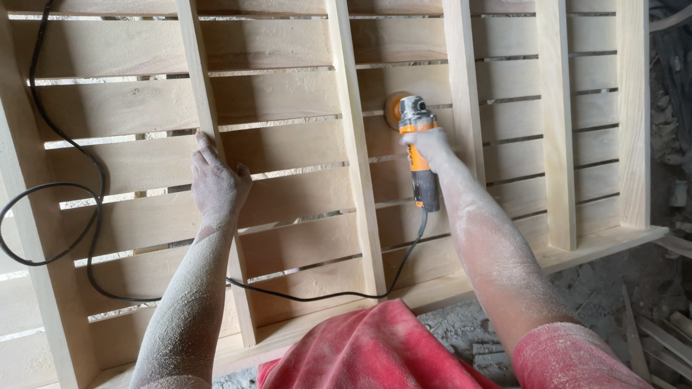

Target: The person uses an electric angle grinder with a sanding disc to smooth the interior surfaces of a wooden slatted structure. They move the tool systematically across the bottom and side panels, generating wood dust while maintaining contact with the wood.

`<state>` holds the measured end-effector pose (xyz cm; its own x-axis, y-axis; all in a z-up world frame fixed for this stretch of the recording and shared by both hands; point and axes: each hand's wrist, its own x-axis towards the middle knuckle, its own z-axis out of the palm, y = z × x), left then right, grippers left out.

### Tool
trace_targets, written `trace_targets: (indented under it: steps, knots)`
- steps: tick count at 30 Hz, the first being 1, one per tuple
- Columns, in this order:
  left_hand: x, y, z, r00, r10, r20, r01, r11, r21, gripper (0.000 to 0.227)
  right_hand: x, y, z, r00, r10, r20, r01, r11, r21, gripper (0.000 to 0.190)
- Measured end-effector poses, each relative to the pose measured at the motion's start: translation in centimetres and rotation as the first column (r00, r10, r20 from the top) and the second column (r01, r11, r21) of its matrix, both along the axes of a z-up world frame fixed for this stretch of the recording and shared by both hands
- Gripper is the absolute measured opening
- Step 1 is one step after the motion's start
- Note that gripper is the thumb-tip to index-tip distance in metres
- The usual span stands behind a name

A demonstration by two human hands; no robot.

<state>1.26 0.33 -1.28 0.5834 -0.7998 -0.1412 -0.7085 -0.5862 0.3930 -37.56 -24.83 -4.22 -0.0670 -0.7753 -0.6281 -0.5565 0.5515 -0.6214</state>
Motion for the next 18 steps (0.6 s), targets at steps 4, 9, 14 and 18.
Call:
trace_targets:
  steps: [4,9,14,18]
  knots:
    - [0.2,-0.2,-0.1,1.0,-0.003,0.006,0.003,1.0,-0.003,0.096,-0.9,-1.0,-0.3,0.97,-0.211,0.121,0.21,0.977,0.02,0.023]
    - [0.2,-0.1,-0.3,1.0,0.005,0.003,-0.005,1.0,0.013,0.095,2.6,0.8,-1.4,0.995,-0.056,0.078,0.057,0.998,-0.008,0.026]
    - [0.4,-0.4,-0.1,0.999,0.004,-0.037,-0.006,0.999,-0.045,0.096,5.2,3.1,-1.2,0.992,0.1,-0.076,-0.107,0.991,-0.086,0.029]
    - [0.1,0.7,-0.2,1.0,-0.005,-0.028,0.004,0.999,-0.054,0.096,1.8,3.2,-0.8,0.987,0.11,-0.12,-0.115,0.993,-0.034,0.029]
